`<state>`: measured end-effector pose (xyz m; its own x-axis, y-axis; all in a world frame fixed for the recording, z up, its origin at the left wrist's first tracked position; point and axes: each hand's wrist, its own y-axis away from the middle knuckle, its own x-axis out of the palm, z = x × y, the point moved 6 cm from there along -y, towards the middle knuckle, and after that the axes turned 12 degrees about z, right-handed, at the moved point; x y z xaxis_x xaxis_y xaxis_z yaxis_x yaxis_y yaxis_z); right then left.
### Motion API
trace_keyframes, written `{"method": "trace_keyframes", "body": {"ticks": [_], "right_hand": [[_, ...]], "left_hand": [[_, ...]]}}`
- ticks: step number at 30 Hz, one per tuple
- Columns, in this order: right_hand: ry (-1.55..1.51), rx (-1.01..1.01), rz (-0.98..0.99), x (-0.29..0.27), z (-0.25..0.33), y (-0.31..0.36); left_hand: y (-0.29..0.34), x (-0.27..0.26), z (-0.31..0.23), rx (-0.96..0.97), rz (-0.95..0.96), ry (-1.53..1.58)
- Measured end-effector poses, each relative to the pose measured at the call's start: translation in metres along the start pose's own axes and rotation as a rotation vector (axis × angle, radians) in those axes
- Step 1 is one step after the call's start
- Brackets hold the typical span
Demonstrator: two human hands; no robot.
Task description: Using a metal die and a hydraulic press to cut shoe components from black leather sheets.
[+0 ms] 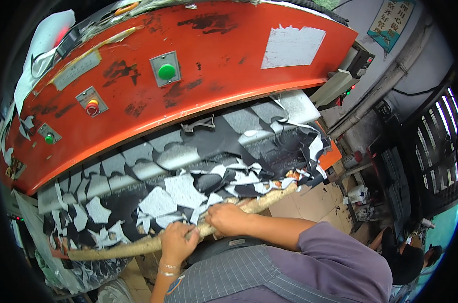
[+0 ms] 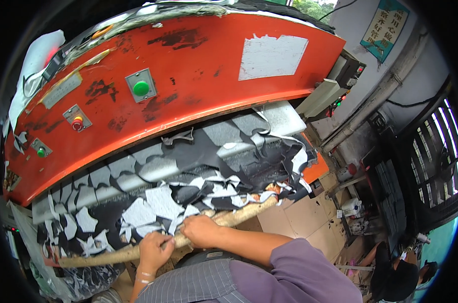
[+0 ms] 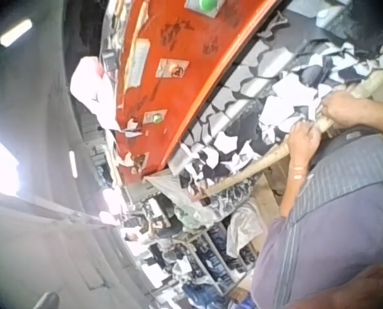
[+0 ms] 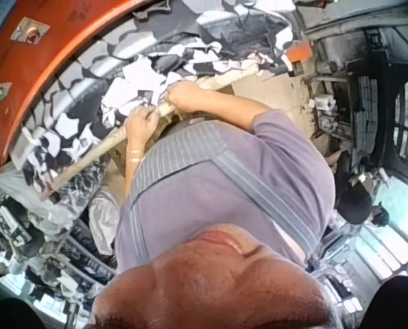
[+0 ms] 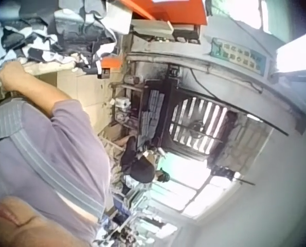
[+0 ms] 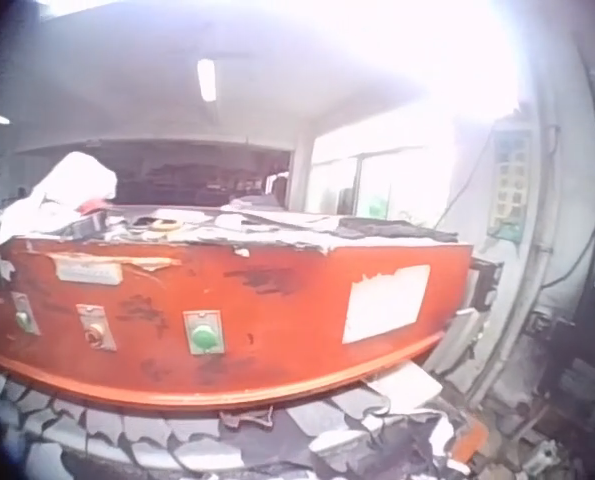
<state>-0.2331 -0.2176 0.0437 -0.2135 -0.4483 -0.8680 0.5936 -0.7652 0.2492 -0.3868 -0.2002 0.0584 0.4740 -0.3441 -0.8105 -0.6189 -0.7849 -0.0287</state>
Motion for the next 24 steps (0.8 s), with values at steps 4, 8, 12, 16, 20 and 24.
{"method": "trace_keyframes", "body": {"ticks": [4, 8, 12, 16, 20, 24], "right_hand": [[-0.240, 0.098, 0.084, -0.073, -0.068, -0.039], [0.080, 0.356, -0.370, -0.172, -0.163, -0.087], [0.056, 0.342, -0.185, -0.186, -0.223, -0.128], [-0.098, 0.182, -0.107, -0.186, -0.237, -0.133], [-0.349, 0.095, -0.279, -0.186, -0.208, -0.097], [-0.532, 0.033, -0.105, -0.153, -0.179, -0.061]], "left_hand": [[-0.035, -0.020, 0.011, -0.129, 0.268, 0.217], [-0.100, -0.039, 0.018, -0.203, 0.181, 0.436], [-0.165, -0.031, 0.036, -0.168, 0.118, 0.602], [-0.216, -0.017, 0.049, -0.264, 0.086, 0.913], [-0.235, -0.020, 0.045, -0.262, -0.019, 0.987], [-0.266, -0.004, 0.021, -0.086, 0.193, 0.899]]}}
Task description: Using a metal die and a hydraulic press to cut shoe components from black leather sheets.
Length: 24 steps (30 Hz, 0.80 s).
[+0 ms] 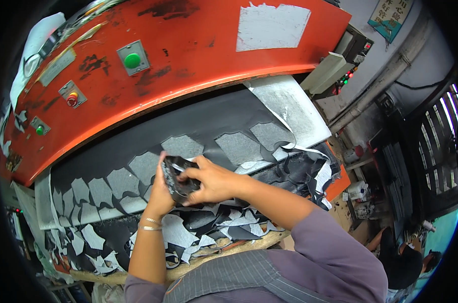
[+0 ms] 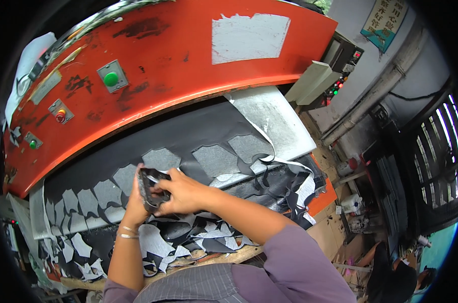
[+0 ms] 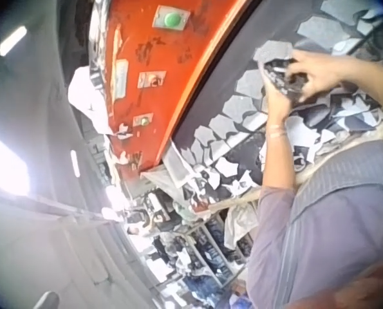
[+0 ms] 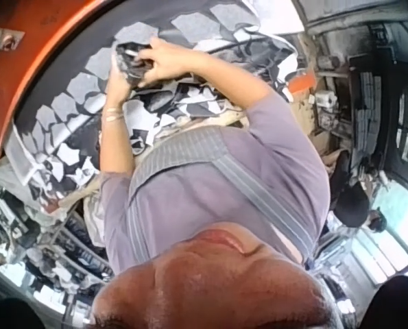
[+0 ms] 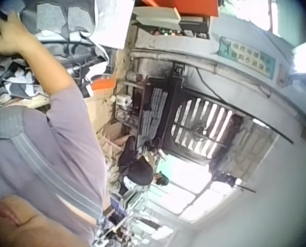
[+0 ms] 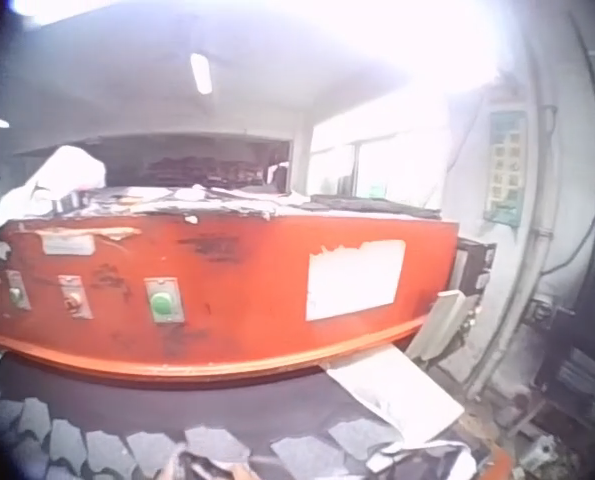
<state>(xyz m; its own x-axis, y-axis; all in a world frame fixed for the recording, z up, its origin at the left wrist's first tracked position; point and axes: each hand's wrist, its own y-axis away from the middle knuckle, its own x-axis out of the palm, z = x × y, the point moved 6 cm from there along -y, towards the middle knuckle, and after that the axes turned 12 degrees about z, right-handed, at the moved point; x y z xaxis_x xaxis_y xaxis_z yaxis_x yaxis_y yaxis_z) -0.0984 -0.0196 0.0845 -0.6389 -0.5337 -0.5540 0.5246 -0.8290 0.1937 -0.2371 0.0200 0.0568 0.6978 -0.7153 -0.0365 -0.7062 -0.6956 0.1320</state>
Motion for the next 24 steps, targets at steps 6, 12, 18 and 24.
{"method": "trace_keyframes", "body": {"ticks": [6, 12, 18, 24], "right_hand": [[-0.174, 0.088, 0.006, 0.034, -0.024, 0.045], [0.169, 0.149, -0.092, -0.017, -0.035, 0.064], [0.547, 0.105, -0.154, -0.106, -0.084, 0.005], [0.564, 0.072, 0.052, -0.109, -0.099, -0.040]], "left_hand": [[-0.005, 0.007, 0.006, 0.186, -0.069, -0.636], [0.021, 0.066, 0.019, 0.340, 0.051, -1.003], [0.066, 0.147, 0.002, 0.035, 0.722, -0.618], [0.007, 0.060, -0.016, 0.073, 0.046, -0.519]]}}
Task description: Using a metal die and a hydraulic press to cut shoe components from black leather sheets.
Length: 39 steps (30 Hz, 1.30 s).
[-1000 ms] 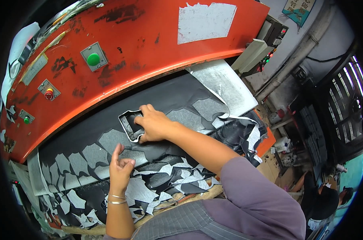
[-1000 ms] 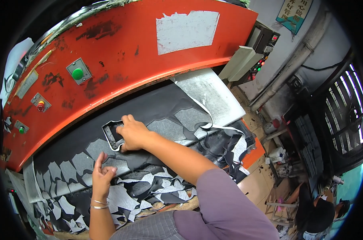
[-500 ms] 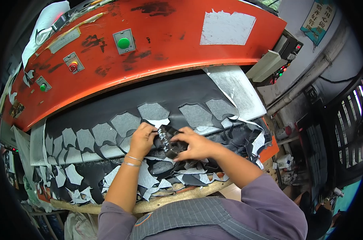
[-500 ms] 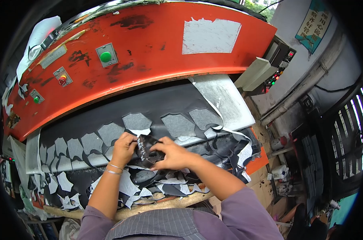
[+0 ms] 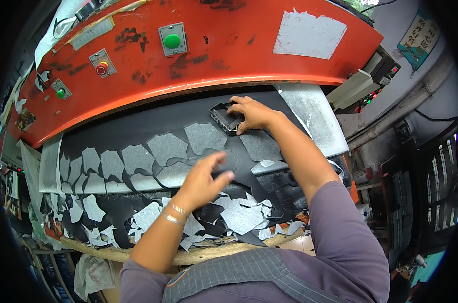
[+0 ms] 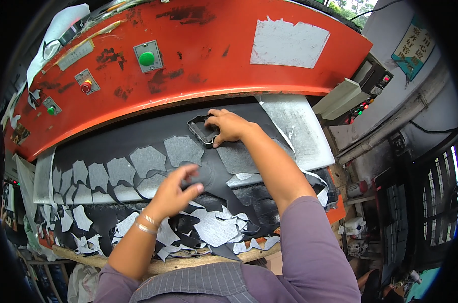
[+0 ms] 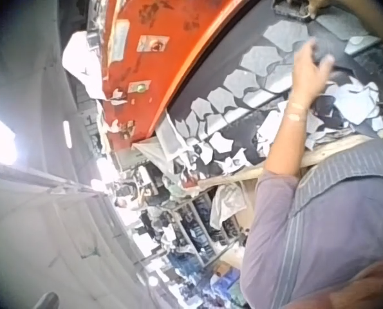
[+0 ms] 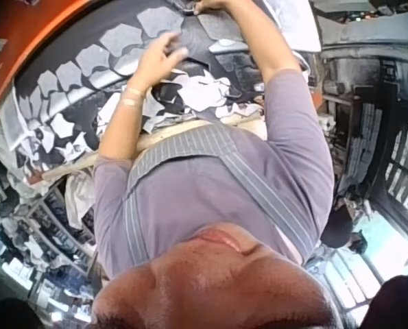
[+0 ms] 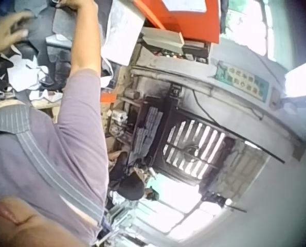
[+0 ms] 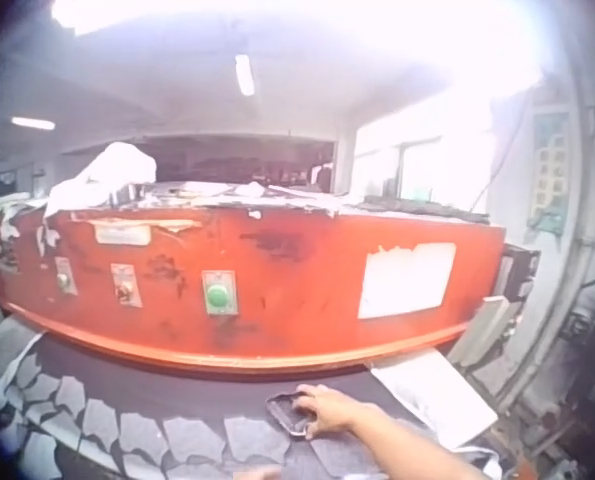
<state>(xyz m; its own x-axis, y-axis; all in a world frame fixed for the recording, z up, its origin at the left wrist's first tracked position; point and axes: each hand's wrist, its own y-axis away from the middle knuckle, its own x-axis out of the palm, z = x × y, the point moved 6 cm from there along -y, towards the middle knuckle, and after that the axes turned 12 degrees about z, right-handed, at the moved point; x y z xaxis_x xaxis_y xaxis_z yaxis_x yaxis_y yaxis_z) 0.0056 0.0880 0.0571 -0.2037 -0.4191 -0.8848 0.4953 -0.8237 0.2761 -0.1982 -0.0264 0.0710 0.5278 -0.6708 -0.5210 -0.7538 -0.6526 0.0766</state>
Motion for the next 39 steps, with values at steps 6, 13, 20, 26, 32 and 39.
{"method": "trace_keyframes", "body": {"ticks": [6, 13, 20, 26, 32, 39], "right_hand": [[-0.209, 0.152, -0.214, 0.027, -0.042, 0.032], [-0.131, 0.070, -0.305, 0.029, -0.054, 0.033], [-0.086, 0.059, -0.281, 0.037, -0.054, 0.033], [-0.016, 0.099, -0.270, 0.032, -0.049, 0.034], [-0.040, 0.173, -0.134, 0.041, -0.037, 0.037], [0.019, 0.508, -0.408, 0.060, 0.008, 0.085]], "left_hand": [[-0.061, -0.010, 0.064, -0.136, -0.311, -0.043], [-0.089, 0.008, 0.069, -0.126, -0.390, -0.213], [-0.086, 0.006, 0.069, -0.172, -0.325, -0.098], [-0.085, 0.004, 0.065, -0.172, -0.321, -0.096], [-0.073, 0.006, 0.069, -0.165, -0.302, -0.034], [0.000, -0.083, 0.090, 0.096, -0.566, 0.236]]}}
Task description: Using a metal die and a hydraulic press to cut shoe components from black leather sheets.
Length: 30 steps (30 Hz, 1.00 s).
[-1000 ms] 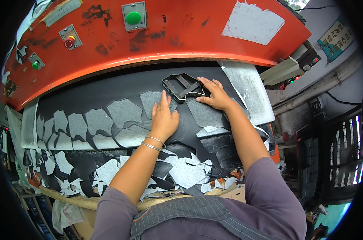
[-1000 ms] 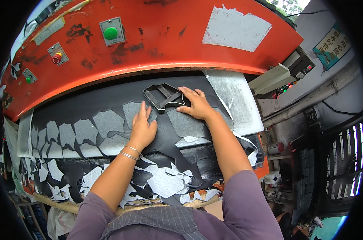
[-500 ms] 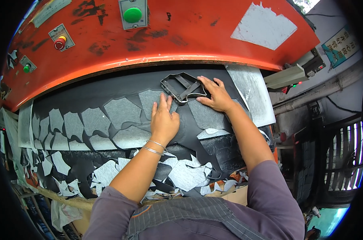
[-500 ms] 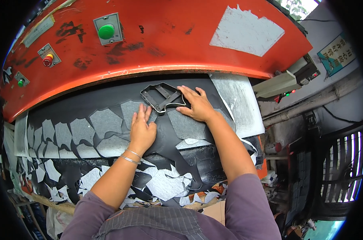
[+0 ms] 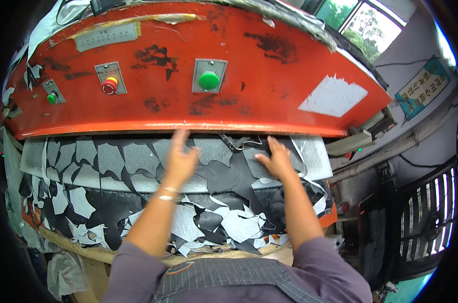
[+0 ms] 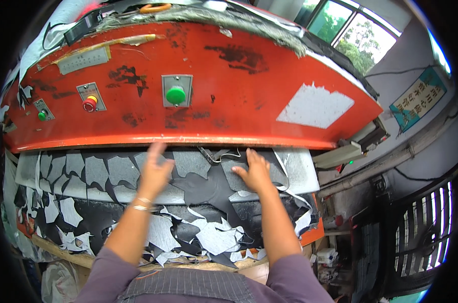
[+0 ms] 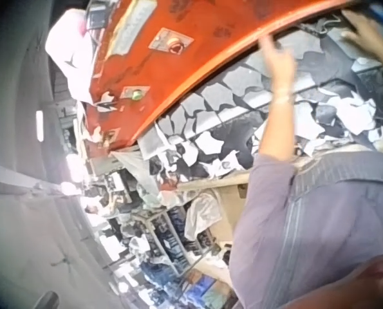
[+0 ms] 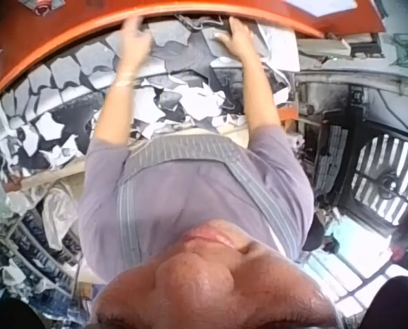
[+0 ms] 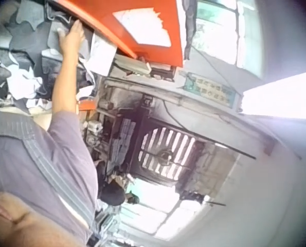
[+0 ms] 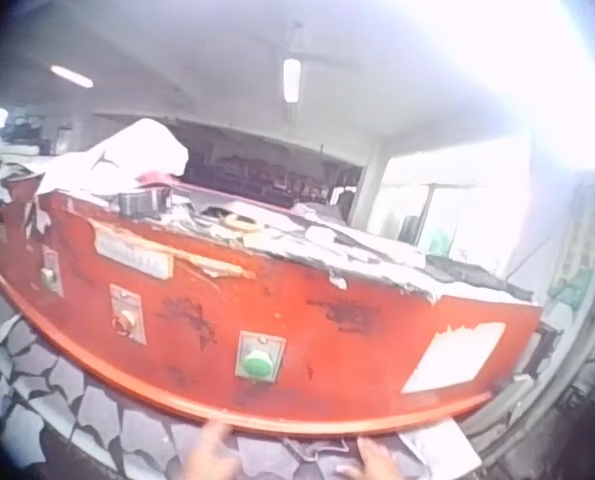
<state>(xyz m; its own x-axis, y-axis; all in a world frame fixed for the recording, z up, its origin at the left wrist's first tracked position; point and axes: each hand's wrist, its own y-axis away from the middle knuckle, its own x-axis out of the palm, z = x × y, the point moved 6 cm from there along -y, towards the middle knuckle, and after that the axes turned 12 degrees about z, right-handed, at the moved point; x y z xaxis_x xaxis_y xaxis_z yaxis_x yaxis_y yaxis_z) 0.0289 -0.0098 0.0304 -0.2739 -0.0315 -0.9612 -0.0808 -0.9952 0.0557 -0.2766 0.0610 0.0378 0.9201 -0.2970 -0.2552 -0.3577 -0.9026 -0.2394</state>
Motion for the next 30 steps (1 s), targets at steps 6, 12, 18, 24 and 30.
{"method": "trace_keyframes", "body": {"ticks": [6, 12, 18, 24, 30], "right_hand": [[-0.561, -0.470, -0.289, -0.126, 0.161, 0.030], [-0.464, -0.353, -0.359, -0.145, 0.207, 0.002], [-0.331, -0.429, -0.042, -0.062, 0.178, 0.114], [-0.072, -0.518, 0.581, 0.032, 0.140, 0.261], [0.076, -0.445, 0.255, 0.041, 0.118, 0.282]], "left_hand": [[0.042, -0.267, -0.027, 0.071, -0.849, -0.099], [0.069, -0.332, -0.064, 0.028, -0.734, -0.222], [0.172, -0.264, -0.043, -0.046, -0.345, -0.317], [0.274, 0.010, -0.076, -0.116, 0.298, -0.251], [0.280, 0.080, -0.095, -0.012, 0.231, -0.678]]}}
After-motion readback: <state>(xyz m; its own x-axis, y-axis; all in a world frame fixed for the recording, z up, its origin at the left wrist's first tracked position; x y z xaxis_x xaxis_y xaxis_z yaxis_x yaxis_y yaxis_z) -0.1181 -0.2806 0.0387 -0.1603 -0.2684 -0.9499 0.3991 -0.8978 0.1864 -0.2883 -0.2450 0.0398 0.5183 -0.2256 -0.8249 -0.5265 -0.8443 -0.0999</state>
